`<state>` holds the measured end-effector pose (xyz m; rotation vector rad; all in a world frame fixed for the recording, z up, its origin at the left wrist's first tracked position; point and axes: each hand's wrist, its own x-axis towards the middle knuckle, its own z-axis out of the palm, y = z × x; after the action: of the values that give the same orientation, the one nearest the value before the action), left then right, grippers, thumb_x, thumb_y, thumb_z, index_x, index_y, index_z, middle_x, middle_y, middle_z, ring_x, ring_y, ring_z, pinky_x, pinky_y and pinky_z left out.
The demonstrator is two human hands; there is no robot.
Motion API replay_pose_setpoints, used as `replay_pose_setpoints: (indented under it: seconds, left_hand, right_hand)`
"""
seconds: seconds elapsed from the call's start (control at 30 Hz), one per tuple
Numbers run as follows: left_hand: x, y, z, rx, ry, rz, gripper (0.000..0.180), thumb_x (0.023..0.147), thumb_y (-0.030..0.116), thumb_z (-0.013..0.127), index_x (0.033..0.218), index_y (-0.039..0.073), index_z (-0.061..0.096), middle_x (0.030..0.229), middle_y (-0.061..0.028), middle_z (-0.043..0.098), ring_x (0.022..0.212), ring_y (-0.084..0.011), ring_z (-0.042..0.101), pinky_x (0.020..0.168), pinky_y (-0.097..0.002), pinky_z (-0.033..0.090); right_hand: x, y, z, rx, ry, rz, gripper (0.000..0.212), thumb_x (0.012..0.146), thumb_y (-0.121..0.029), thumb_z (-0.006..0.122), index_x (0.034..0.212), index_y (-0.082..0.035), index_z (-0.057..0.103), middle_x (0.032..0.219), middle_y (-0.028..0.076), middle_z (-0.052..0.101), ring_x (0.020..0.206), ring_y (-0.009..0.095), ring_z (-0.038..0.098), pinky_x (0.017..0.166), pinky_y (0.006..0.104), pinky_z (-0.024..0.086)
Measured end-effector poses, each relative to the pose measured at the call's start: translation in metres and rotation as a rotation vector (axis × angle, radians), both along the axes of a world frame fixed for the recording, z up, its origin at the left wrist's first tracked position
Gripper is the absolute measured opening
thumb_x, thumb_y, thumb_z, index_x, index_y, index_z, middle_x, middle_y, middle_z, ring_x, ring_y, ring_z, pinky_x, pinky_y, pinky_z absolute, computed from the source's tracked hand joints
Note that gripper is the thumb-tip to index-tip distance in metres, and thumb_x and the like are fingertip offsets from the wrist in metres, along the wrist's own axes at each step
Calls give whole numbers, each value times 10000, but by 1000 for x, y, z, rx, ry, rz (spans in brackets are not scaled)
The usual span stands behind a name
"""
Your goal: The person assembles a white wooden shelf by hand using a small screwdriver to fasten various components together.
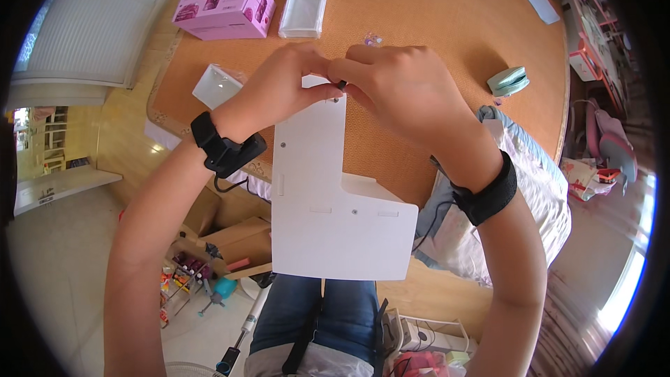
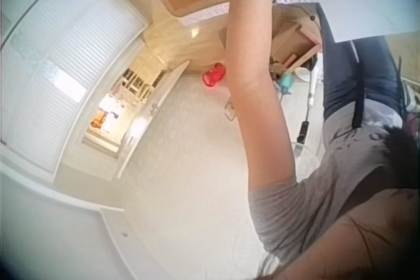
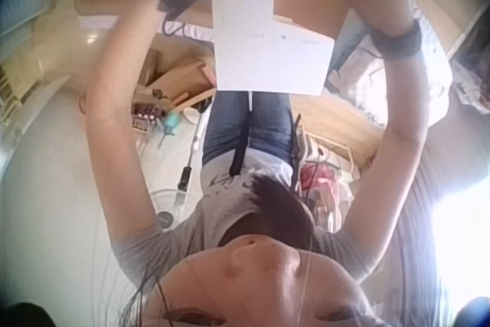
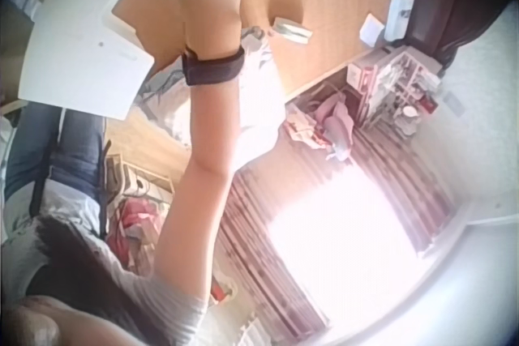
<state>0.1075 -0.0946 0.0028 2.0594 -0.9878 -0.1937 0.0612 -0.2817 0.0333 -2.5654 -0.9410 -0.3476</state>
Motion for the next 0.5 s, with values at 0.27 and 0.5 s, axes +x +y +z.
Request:
replay_pose_setpoints:
  seconds: [0.27,0.5]
  left_hand:
    - [-9,-8,-4,-26,86,59,177,701,113,734,826,18,653,819,-108,642,791,-251,611,722,-322,475]
    - [-7,-6,-7,-58,171,115,183,680,104,754,802,5,662,758,-110,652,726,-237,628,676,-320,484]
  right_hand:
    - [4,2,-1,-159,-44,-40,121,747,-166,631,855,-126,596,691,0,561,632,184,593,515,294,461]
    - [3,1,3,-171,-60,-7,130,735,-179,627,851,-133,588,689,-1,552,630,171,595,510,290,458]
